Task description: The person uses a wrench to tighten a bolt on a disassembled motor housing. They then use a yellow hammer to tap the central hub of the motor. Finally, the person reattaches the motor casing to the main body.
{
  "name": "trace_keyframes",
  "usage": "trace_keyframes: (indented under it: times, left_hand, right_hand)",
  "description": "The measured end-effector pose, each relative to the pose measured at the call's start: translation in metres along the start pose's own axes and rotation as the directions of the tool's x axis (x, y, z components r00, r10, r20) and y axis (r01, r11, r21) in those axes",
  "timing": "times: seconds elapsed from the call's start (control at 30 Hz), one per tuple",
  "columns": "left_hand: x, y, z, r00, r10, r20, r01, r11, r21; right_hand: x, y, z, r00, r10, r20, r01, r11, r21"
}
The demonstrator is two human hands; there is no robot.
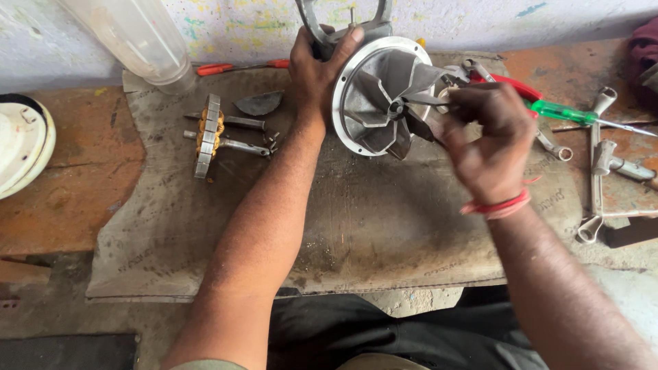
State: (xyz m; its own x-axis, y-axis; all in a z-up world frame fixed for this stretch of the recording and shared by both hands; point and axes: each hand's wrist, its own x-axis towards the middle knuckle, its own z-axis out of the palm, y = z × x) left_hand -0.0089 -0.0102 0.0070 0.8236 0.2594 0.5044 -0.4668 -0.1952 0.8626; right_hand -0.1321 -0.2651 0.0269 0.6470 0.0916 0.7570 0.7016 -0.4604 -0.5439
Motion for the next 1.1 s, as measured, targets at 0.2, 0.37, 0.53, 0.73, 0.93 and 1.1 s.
trace_keyframes:
  times: [0.2,0.37,0.53,0.73,0.93,1.1]
  left_hand:
    - [-0.003,0.004,0.001,1.0,-0.011,-0.026,0.01,1.0,-0.021]
    - [-0.001,0.005,0.001,1.0,0.007,-0.021,-0.007,1.0,0.014]
    - [-0.004,0.008,-0.001,0.998,0.058,0.003,-0.058,0.998,-0.036]
    - [-0.004,0.011,-0.002,0.997,0.081,0.01,-0.081,0.996,-0.028]
    - [-0.004,0.01,-0.003,0.996,0.08,0.03,-0.078,0.995,-0.064]
    - [-0.002,0.012,-0.004,0.996,0.07,0.06,-0.067,0.996,-0.061]
  right_hand:
    - [0.02,-0.047,0.02,0.946,-0.294,0.135,0.322,0.9,-0.294]
    - [0.034,-0.047,0.015,0.904,-0.306,0.298,0.406,0.831,-0.38]
    - [0.033,-0.048,0.013,0.896,-0.288,0.337,0.419,0.797,-0.434]
    - [0.033,-0.046,0.014,0.899,-0.283,0.333,0.402,0.834,-0.378]
    - [0.027,-0.045,0.015,0.901,-0.315,0.298,0.418,0.814,-0.403]
    - [0.022,-0.043,0.017,0.913,-0.342,0.223,0.407,0.789,-0.46]
